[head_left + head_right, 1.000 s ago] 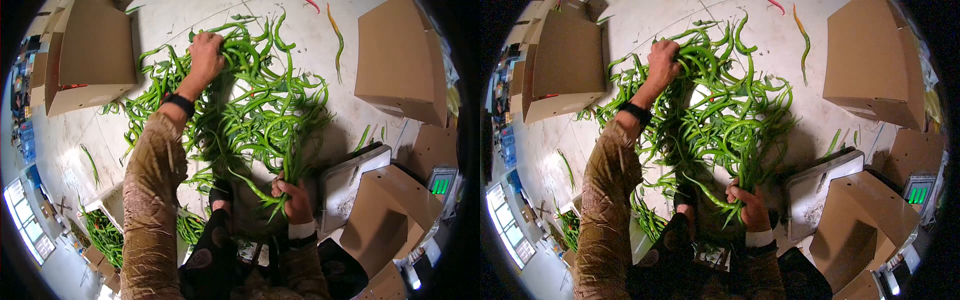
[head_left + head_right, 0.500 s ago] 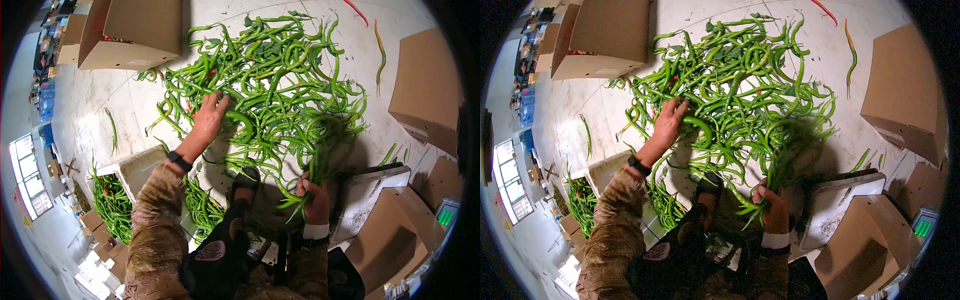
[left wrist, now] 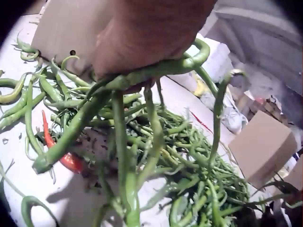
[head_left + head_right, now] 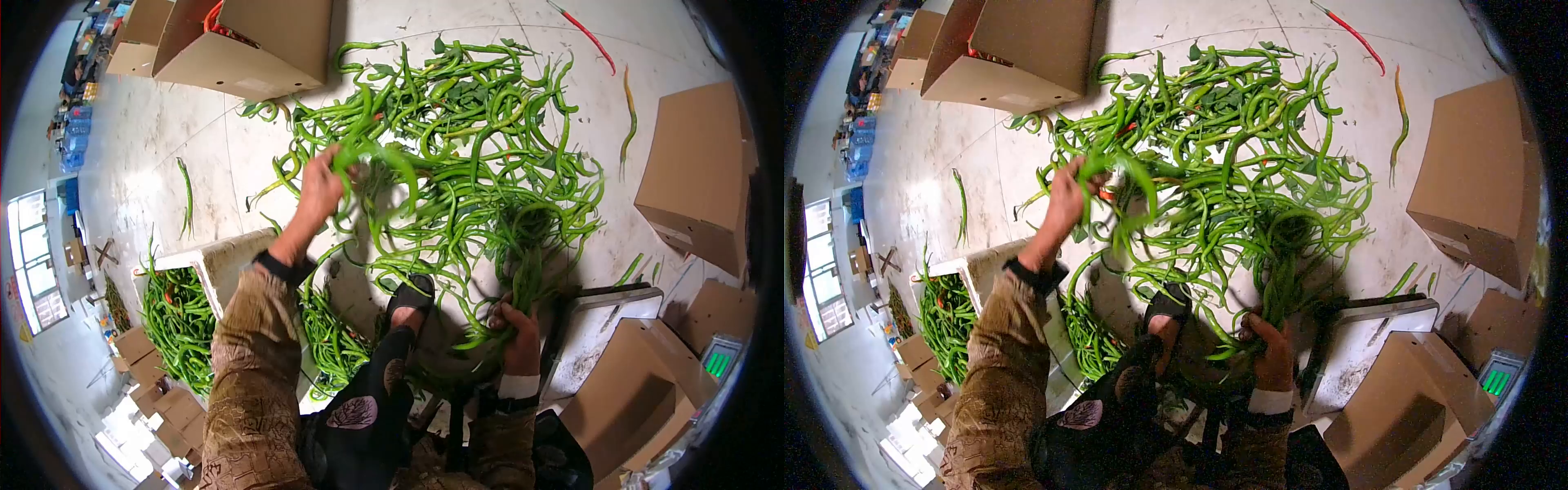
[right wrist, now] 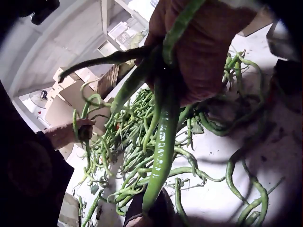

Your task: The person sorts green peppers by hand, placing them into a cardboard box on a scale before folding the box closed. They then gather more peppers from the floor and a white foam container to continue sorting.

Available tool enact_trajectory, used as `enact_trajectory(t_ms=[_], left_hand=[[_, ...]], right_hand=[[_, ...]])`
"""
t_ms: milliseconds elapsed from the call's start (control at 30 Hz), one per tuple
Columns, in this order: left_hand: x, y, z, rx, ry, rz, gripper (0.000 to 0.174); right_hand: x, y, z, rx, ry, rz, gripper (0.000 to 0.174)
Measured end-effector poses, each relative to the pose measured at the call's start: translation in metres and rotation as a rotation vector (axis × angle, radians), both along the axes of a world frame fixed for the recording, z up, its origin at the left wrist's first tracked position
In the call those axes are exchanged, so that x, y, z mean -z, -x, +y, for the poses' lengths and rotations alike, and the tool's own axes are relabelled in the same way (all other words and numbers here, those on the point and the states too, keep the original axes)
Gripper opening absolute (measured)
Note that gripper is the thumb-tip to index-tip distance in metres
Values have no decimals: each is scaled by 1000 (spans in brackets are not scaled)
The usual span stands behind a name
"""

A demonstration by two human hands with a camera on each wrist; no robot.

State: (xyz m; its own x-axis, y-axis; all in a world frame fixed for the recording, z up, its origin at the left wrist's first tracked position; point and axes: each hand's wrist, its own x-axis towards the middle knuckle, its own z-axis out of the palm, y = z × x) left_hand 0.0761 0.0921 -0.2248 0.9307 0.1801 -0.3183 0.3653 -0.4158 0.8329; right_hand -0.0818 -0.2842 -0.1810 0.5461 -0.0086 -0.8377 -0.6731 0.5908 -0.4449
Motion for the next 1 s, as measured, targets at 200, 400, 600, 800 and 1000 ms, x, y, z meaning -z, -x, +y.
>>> enact_trajectory(t_ms=[200,400,600,800,1000], left_hand=[[74,-76,17,6,-607,-197,46],[50,-77,22,-128,-380,-140,42],[-83,0,20,-184,462,48,31],[-87,86,-35,582,412,325,36],[-29,59,-44,347,-84,46,45]], right_hand=[[-6,-2,5,-94,100,-33,23],[-7,2,-5,59,13,9,23],[9,12,-16,-95,38,-88,23],[6,8,0,-30,62,-12,23],[-12,2,-9,-32,-89,-54,24]])
